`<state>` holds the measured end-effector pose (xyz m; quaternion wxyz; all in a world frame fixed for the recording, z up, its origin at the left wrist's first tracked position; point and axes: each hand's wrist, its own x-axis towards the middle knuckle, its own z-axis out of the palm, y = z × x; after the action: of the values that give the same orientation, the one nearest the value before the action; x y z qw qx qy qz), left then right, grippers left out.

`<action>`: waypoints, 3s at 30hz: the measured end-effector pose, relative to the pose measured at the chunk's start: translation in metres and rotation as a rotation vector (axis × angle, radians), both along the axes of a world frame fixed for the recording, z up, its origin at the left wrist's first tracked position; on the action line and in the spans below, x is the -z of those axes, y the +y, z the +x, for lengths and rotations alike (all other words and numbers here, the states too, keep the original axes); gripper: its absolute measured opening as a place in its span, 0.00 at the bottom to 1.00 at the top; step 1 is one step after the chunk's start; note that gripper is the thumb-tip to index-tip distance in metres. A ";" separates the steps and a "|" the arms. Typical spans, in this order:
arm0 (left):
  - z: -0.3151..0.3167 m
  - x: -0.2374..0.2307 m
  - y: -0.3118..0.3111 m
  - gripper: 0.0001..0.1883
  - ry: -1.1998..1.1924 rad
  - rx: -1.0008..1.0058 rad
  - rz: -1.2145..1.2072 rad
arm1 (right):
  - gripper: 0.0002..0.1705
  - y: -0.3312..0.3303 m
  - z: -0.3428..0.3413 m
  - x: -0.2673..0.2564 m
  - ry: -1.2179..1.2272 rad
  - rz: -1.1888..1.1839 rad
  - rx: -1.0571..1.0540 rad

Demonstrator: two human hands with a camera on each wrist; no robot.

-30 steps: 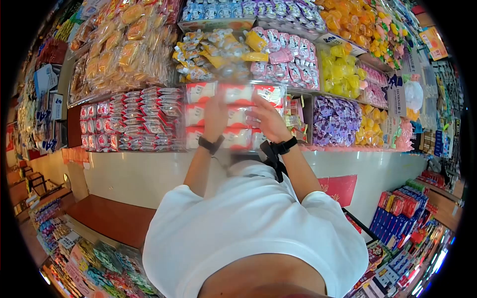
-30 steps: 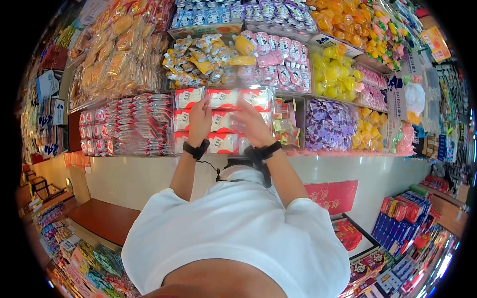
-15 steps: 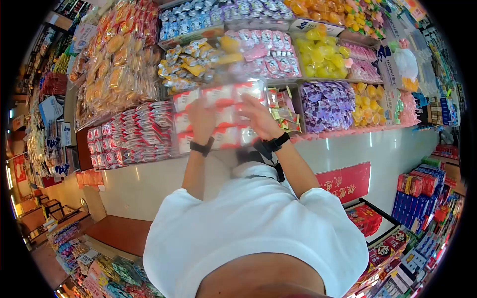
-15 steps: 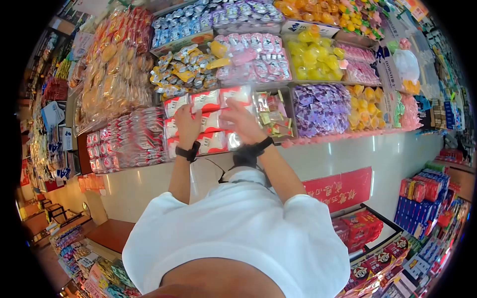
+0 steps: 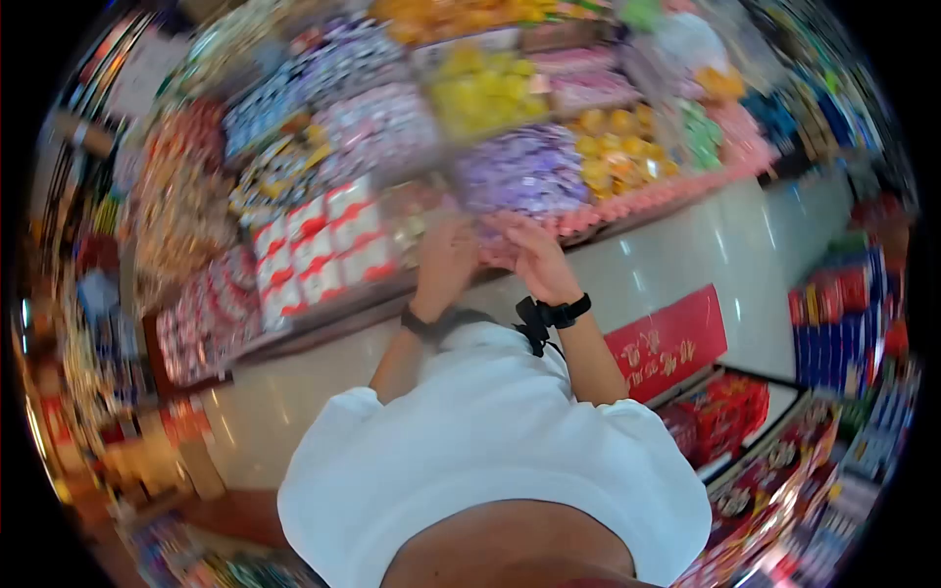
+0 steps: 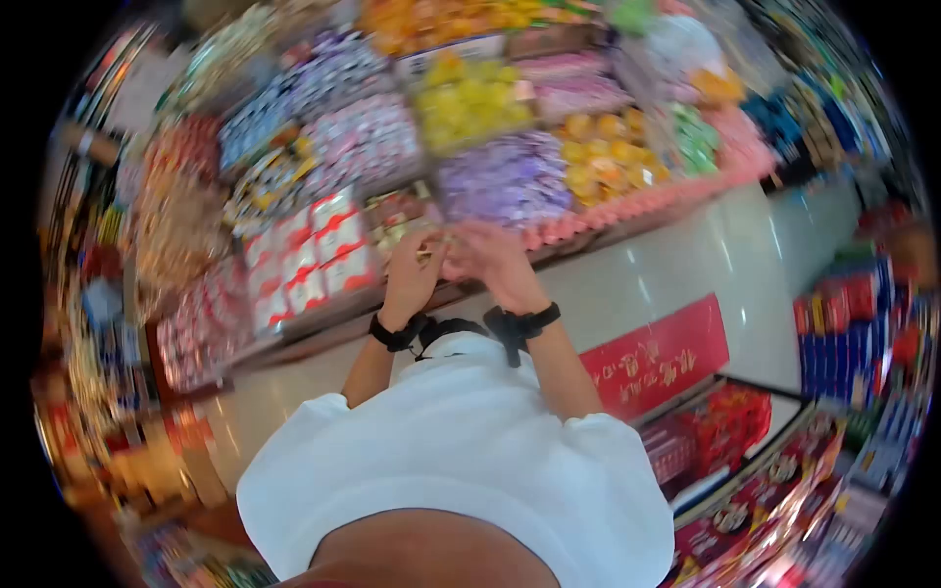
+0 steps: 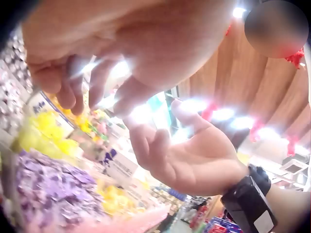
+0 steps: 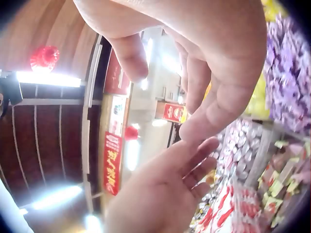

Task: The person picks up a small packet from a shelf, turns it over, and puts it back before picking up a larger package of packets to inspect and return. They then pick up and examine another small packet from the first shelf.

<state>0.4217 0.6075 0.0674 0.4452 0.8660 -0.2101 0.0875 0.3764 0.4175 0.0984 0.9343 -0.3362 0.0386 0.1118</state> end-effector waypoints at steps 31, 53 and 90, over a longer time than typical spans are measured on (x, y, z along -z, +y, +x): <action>-0.279 0.008 -0.621 0.07 -0.013 1.837 0.058 | 0.22 -0.399 -0.408 0.026 0.350 -0.096 1.438; -0.548 0.005 -0.831 0.17 0.257 2.259 0.413 | 0.33 -0.479 -0.678 -0.005 0.682 -0.351 2.570; -0.783 -0.077 -0.838 0.08 0.313 2.252 -0.107 | 0.21 -0.529 -0.772 -0.012 0.459 -0.066 2.634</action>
<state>-0.3613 -0.2307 0.1448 0.3287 0.1663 -0.8066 -0.4622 -0.3952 -0.1110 0.1104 0.3090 -0.0446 0.4897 -0.8141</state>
